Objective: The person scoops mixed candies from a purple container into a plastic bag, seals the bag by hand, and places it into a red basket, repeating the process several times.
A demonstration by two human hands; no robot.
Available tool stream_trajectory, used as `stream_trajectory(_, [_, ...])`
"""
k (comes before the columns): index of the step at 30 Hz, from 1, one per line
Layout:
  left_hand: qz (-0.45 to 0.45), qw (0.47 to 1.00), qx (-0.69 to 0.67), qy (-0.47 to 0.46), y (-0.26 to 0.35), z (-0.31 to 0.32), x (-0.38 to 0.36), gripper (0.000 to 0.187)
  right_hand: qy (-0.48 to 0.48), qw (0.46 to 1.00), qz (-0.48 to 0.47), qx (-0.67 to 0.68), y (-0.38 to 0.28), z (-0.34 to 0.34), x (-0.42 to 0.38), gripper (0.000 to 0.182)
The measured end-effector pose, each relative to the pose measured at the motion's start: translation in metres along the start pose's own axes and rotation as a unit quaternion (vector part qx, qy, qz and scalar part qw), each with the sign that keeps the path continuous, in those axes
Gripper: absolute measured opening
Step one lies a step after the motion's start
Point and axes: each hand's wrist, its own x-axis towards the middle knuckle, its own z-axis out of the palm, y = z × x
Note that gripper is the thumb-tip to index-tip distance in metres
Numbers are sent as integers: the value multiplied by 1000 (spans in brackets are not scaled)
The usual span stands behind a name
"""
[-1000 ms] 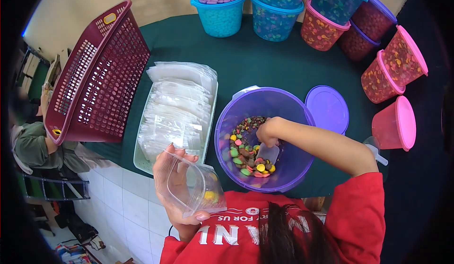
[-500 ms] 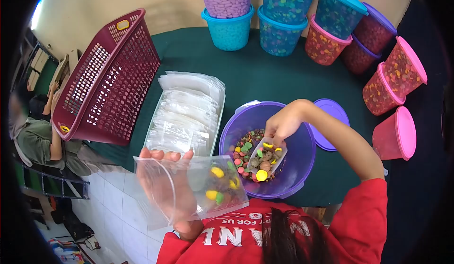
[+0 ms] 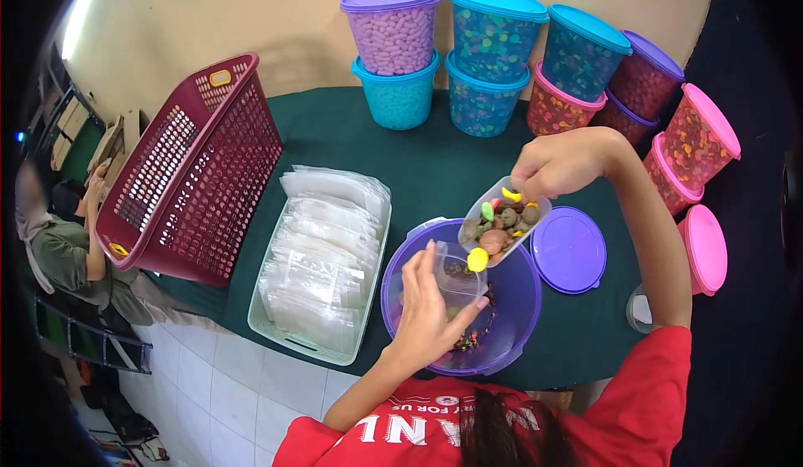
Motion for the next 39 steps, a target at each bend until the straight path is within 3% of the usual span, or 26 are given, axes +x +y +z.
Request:
stream_trajectory(2, [8,1000,10,-27,2,4,2,85,24,976,38,-215,-20,5,3,27])
stream_trajectory(4, [-10,999,8,-40,4,8,3,88,71,947,133,-285,-60,22,-4,27])
stream_trajectory(6, [-14,999,-5,-29,3,9,2,85,62,891,75,-444,-77,47,8,25])
stream_trajectory(8, [20,998,15,-53,-8,12,0,80,9,852,79,-517,-103,68,12,20])
stream_trajectory(9, [-39,988,-135,-69,-45,37,-1,77,-12,842,66,-535,-106,78,18,20])
stream_trajectory(10, [-32,988,-135,-67,-44,37,2,77,22,822,60,-566,-112,81,18,20])
stream_trajectory(12, [-29,989,-140,-34,-37,24,5,79,74,798,101,-590,-128,82,-2,18])
stream_trajectory(15, [-35,988,-146,21,-27,1,1,84,221,825,101,-510,-121,69,-30,13])
stream_trajectory(16, [6,973,-220,69,-26,-4,-2,88,282,820,123,-483,-117,67,-38,11])
stream_trajectory(18, [-5,919,-374,127,-20,-23,-2,86,425,802,107,-406,-103,63,-56,9])
stream_trajectory(19, [-7,919,-372,129,-22,-33,-1,86,424,803,104,-405,-95,64,-57,9])
stream_trajectory(21, [-3,793,-577,194,-29,-53,-4,77,348,840,88,-407,-83,69,-51,11])
stream_trajectory(22, [-4,793,-577,197,-34,-60,-7,77,262,849,108,-447,-77,77,-36,11])
stream_trajectory(24, [-47,686,-704,178,-42,-73,-14,72,167,901,51,-398,-46,105,18,18])
stream_trajectory(25, [-56,659,-732,167,-43,-76,-18,71,100,911,70,-393,-41,114,41,18])
stream_trajectory(26, [-51,661,-730,165,-48,-79,-25,71,37,919,87,-384,-37,123,63,20])
stream_trajectory(28, [-134,692,-699,121,-59,-82,-43,72,3,934,85,-348,-16,143,107,23])
stream_trajectory(30, [-170,705,-673,147,-57,-78,-62,72,-7,931,108,-348,1,165,154,27])
stream_trajectory(32, [-209,676,-705,47,-57,-74,-79,75,-24,928,132,-348,0,172,169,32])
stream_trajectory(33, [-214,674,-705,50,-53,-69,-82,75,-33,927,139,-347,-4,172,173,36])
stream_trajectory(35, [-255,620,-742,0,-42,-58,-89,76,-49,926,143,-346,-6,175,176,41])
stream_trajectory(36, [-260,617,-743,7,-44,-55,-94,76,-42,935,128,-329,-8,175,176,38])
stream_trajectory(38, [-248,556,-793,13,-53,-49,-96,76,-24,950,100,-296,-11,174,177,32])
stream_trajectory(39, [-250,569,-783,6,-53,-51,-95,75,-35,952,88,-291,-11,174,180,31])
